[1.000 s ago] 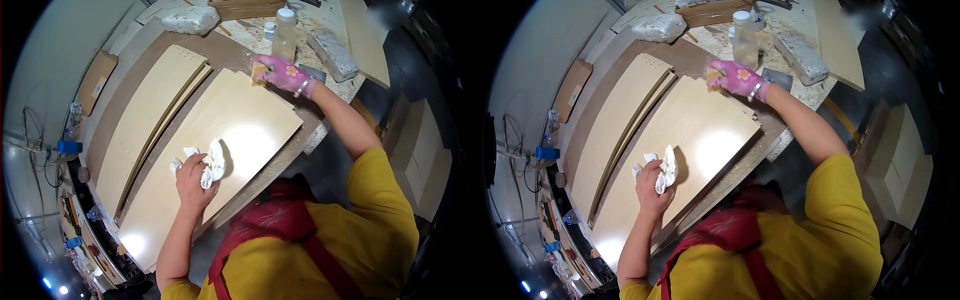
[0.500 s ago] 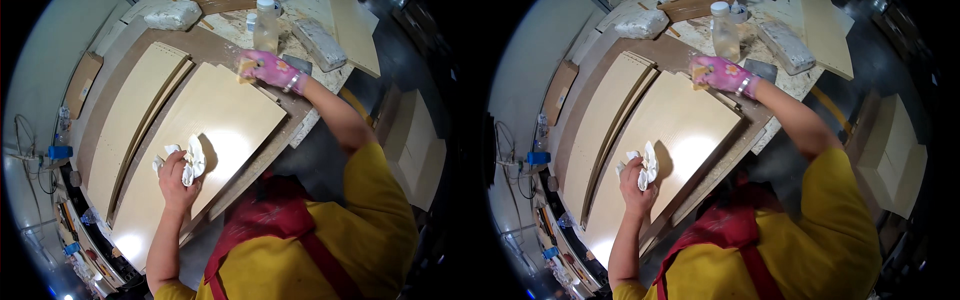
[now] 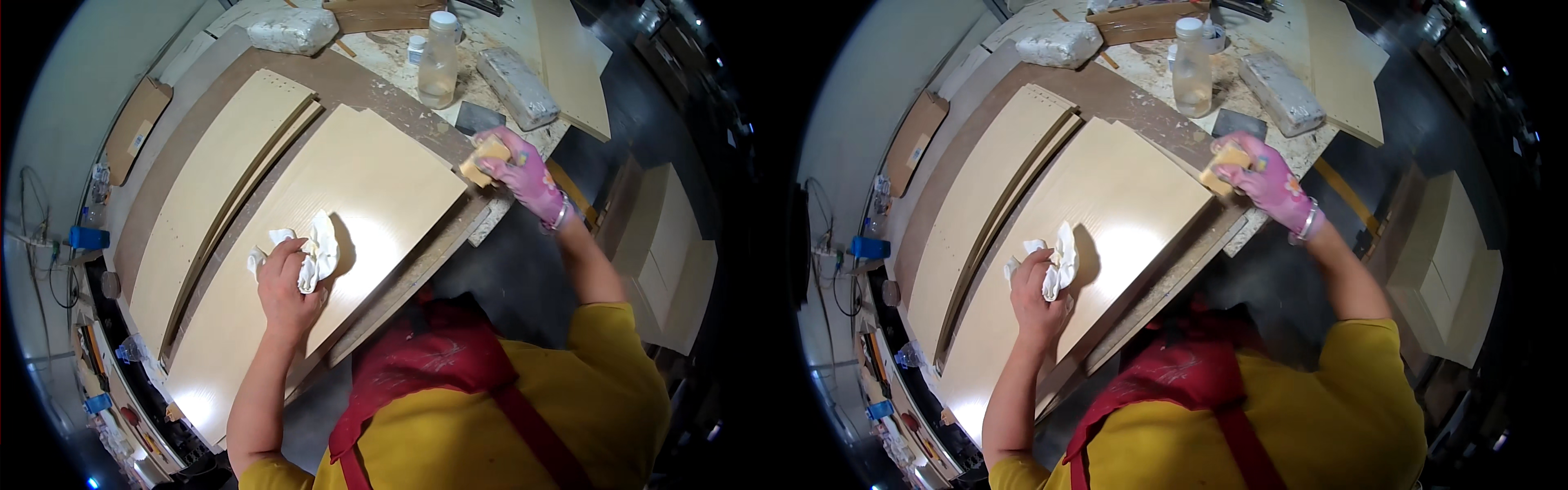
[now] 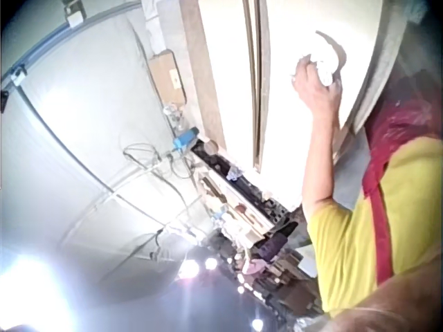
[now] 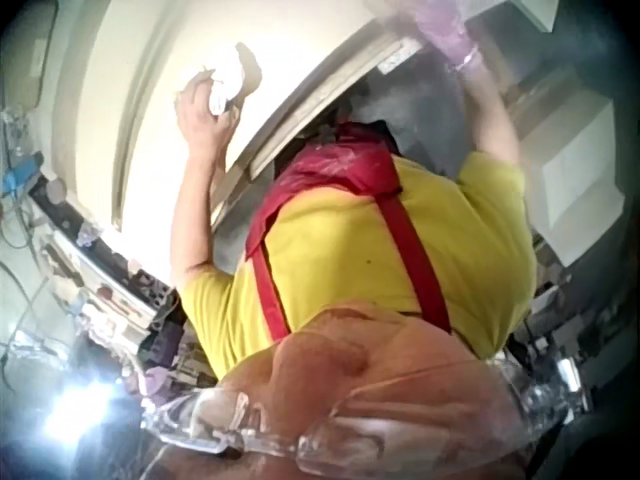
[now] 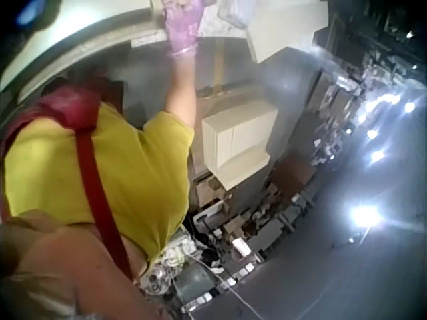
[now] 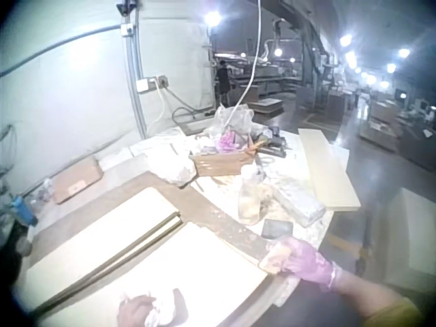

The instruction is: The person applies a finish to several light-colored wooden panels using a sponge and wipes the surface with a white cloth. The person repeatedly dips the sponge into a container and spreads the finish across the panels, then wipes them down.

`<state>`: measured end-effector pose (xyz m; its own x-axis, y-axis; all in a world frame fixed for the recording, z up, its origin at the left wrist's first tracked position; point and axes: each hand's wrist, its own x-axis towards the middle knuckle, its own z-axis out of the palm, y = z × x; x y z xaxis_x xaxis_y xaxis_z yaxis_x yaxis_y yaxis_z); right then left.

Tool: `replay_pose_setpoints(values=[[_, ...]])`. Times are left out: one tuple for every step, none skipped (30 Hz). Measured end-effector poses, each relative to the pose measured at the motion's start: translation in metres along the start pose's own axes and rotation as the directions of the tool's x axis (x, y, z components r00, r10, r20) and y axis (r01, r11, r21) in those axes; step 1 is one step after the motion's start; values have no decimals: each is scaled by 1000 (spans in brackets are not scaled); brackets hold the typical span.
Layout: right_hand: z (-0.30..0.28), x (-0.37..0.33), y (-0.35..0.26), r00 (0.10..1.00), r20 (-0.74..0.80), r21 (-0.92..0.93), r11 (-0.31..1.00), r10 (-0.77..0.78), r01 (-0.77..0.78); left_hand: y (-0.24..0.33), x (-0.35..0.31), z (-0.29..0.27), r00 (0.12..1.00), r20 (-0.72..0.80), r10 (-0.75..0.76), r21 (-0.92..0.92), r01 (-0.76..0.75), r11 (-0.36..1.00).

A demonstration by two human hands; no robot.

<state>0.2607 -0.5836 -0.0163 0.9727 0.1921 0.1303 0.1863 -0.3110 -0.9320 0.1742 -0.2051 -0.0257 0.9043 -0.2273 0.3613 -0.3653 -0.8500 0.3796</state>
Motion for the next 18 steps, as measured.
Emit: replay_pose_setpoints(values=[[9, 9, -5, 1000, -10, 1, 1000, 21, -21, -1, 0, 0, 1000, 2, 1, -6, -1, 1000], [18, 20, -12, 1000, -12, -5, 1000, -1, 1, -1, 0, 0, 1000, 4, 1, -11, -1, 1000], [28, 32, -19, 1000, -11, -12, 1000, -20, 20, 1, 1, -1, 1000, -5, 6, -23, -6, 1000], [38, 44, -26, 999, -7, -18, 999, -44, 44, 1, 1, -1, 1000, -20, 15, -17, -15, 1000], [47, 52, -31, 999, 1, 86, 995, -47, 47, 1, -1, 0, 999, -35, 24, -10, -24, 1000], [53, 58, -37, 998, -18, 68, 996, -62, 63, -1, -1, -1, 998, -60, 32, 0, -32, 999], [59, 61, -43, 996, -37, 51, 996, -77, 79, 0, 0, -3, 997, -62, 34, -18, -35, 999], [66, 64, -49, 994, -56, 35, 995, -93, 95, -5, -2, 0, 999, -42, 35, -44, -36, 998], [76, 65, -50, 985, -87, 51, 986, -152, 156, -7, -4, 0, 998, -54, 29, -50, -31, 998], [86, 61, -49, 995, -85, 162, 985, -49, 62, -7, -3, 2, 998, -62, 28, -63, -32, 998], [97, 56, -49, 996, -72, 269, 962, 54, -33, -6, -1, 2, 995, -92, 29, -92, -37, 995], [107, 52, -45, 987, -46, 373, 919, 156, -128, -4, 0, 1, 992, -121, 19, -122, -34, 992], [118, 51, -30, 986, -71, 437, 893, 152, -106, -2, 1, -1, 990, -135, 39, -130, -57, 990], [122, 48, -24, 981, -87, 465, 878, 176, -116, -2, 1, -3, 987, -148, 60, -137, -80, 987], [126, 45, -19, 974, -97, 494, 859, 203, -130, -3, -1, -6, 990, -104, 95, -150, -110, 983], [130, 45, -17, 967, -105, 523, 840, 230, -143, -8, -4, -9, 990, -60, 129, -164, -137, 977], [136, 49, -18, 972, -132, 532, 841, 196, -98, -19, -9, -14, 980, 14, 200, -133, -196, 971], [136, 48, -18, 974, -130, 509, 856, 185, -94, -27, -17, -21, 978, 75, 195, -158, -181, 971]])
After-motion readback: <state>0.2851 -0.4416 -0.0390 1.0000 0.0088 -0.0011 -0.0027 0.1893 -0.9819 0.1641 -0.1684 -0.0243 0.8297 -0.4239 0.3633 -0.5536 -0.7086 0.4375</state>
